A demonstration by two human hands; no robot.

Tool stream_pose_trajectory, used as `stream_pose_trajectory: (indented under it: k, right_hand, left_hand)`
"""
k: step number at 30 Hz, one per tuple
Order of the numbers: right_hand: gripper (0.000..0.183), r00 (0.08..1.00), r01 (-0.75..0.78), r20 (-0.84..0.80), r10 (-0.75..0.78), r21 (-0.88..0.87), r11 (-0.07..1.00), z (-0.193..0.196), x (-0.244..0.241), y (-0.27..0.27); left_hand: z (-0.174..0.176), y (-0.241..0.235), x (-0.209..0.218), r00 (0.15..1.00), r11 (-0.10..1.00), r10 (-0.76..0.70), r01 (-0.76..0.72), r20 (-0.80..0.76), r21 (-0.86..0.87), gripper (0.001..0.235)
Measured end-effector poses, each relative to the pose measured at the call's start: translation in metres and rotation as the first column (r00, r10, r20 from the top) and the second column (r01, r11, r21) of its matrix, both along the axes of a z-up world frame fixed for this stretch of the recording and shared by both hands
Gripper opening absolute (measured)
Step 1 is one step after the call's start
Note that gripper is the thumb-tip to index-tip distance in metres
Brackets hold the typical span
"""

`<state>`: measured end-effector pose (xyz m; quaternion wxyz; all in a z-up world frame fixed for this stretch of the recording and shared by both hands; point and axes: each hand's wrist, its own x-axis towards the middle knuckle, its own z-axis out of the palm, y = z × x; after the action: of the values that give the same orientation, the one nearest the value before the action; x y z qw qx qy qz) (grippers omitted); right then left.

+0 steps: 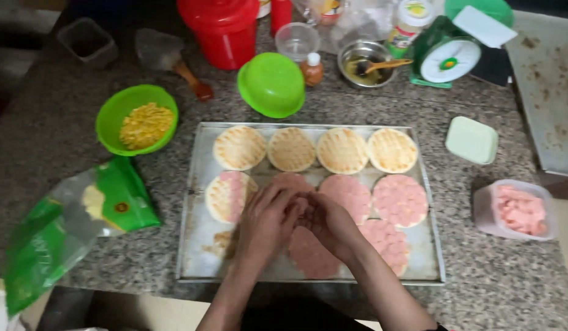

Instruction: The person places sliced ham pieces by hand onto small round pizza bases arranged on a metal baking tray. The bases already have sauce and cheese applied. The person repeatedly reaches into a container to pick up ham slices and arranges them in overlapping patterns on each base.

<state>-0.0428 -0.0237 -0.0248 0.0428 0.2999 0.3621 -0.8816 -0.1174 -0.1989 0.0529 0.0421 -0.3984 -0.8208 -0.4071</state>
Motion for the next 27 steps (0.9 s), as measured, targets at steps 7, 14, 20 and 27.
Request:
stream_pose_trajectory:
  k: [7,14,20,27]
  right_hand:
    - [0.041,0.997,-0.042,0.069,0.041,0.012,0.999,0.000,-0.061,-0.078]
    - [0.036,0.981,-0.042,0.194,0.027,0.074,0.996,0.015,-0.085,-0.100]
    - [0.036,0.970,-0.085,0.233,0.064,0.082,0.993,-0.002,-0.098,-0.099]
    - [0.028,0.957,-0.121,0.269,0.109,0.028,0.992,-0.035,-0.104,-0.086]
  left_hand:
    - [-0.048,-0.076,-0.060,0.972,0.990,0.035,-0.065,-0.233,-0.123,0.015]
    - [-0.075,-0.093,-0.084,0.937,0.984,-0.059,-0.003,-0.344,-0.177,0.015]
    - [-0.066,-0.099,-0.085,0.873,0.968,-0.079,-0.049,-0.482,-0.246,0.017]
    - [-0.052,-0.095,-0.081,0.837,0.977,-0.056,-0.067,-0.545,-0.203,0.015]
